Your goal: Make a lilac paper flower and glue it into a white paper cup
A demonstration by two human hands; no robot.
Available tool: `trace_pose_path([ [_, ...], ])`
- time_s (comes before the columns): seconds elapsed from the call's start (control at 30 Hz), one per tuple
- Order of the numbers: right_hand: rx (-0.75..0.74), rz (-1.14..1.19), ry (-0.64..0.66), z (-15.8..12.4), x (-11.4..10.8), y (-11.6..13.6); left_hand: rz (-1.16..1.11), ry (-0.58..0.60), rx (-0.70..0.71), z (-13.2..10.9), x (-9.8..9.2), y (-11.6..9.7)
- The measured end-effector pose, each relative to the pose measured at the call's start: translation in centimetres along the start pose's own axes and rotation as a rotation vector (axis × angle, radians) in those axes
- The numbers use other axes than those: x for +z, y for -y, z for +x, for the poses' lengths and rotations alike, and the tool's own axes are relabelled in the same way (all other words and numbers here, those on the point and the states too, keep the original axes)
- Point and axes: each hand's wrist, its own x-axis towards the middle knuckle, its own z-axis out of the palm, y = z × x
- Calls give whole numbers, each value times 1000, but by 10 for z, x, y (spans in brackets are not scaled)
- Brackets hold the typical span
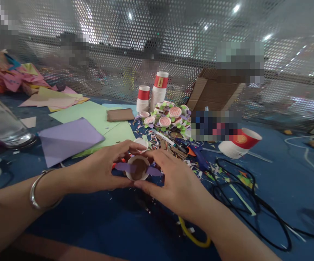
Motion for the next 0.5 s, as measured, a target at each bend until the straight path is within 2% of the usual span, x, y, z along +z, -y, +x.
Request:
trace_pose_path([
  [0.13,60,89,-7,0,-4,0,-35,-34,-6,1,-2,0],
  [0.3,177,253,-14,0,-8,-1,-188,-17,-193,1,-3,-2],
  [0.5,224,374,14,0,-8,-9,-194,10,-209,2,-8,-7],
])
